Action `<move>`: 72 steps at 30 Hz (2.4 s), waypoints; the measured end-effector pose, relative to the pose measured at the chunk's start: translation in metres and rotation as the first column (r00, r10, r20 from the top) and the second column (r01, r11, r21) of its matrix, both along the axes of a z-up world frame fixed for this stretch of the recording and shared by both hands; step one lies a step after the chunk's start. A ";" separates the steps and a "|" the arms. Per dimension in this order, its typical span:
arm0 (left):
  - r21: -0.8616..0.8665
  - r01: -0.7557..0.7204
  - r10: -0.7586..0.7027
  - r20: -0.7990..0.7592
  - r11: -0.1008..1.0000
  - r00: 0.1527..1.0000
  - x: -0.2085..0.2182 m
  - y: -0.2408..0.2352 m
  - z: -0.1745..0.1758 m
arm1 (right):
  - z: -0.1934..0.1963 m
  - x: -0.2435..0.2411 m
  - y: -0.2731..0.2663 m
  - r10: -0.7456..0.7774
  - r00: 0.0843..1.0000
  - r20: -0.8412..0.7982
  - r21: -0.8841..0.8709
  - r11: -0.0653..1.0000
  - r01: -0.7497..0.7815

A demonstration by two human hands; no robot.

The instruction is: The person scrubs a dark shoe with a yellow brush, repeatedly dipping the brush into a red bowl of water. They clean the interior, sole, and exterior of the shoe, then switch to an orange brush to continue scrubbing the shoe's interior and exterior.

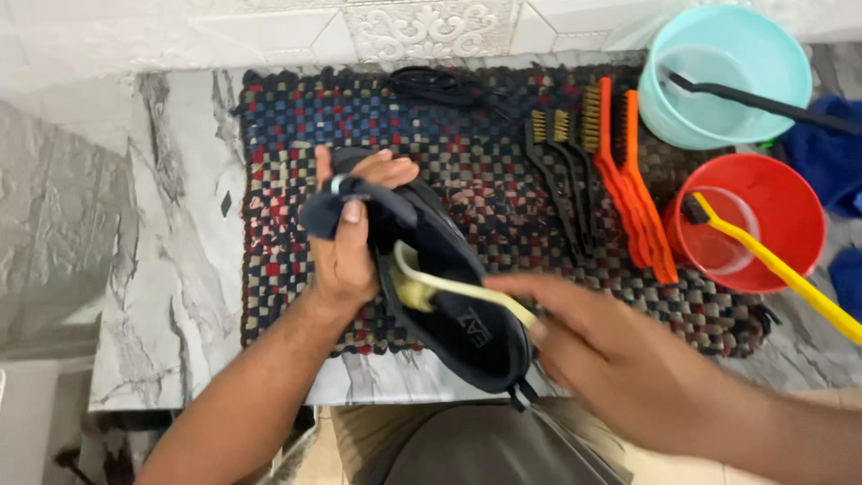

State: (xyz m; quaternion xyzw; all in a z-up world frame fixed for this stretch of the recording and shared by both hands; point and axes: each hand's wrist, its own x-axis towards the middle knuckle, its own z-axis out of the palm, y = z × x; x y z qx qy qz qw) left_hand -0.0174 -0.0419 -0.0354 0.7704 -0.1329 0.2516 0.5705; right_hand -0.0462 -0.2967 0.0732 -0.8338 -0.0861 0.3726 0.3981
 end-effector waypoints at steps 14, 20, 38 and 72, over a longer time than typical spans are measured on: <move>-0.034 -0.054 0.052 -0.051 0.998 0.997 -0.006 0.004 0.007 | 0.020 0.018 0.043 -0.159 0.943 -0.292 0.000 0.986 0.166; -0.169 -0.035 0.019 -0.092 0.985 0.996 -0.003 0.006 -0.001 | 0.050 0.002 0.027 -0.063 0.930 -0.362 -0.417 0.903 -0.101; -0.448 0.066 -0.155 -0.165 0.892 0.974 0.000 0.006 -0.004 | 0.064 0.009 0.047 0.399 0.907 -0.134 -0.684 0.625 -0.376; 0.326 -0.105 0.099 0.033 0.940 0.994 -0.004 0.007 0.037 | 0.002 -0.051 0.041 0.771 0.002 0.637 -0.771 0.637 0.019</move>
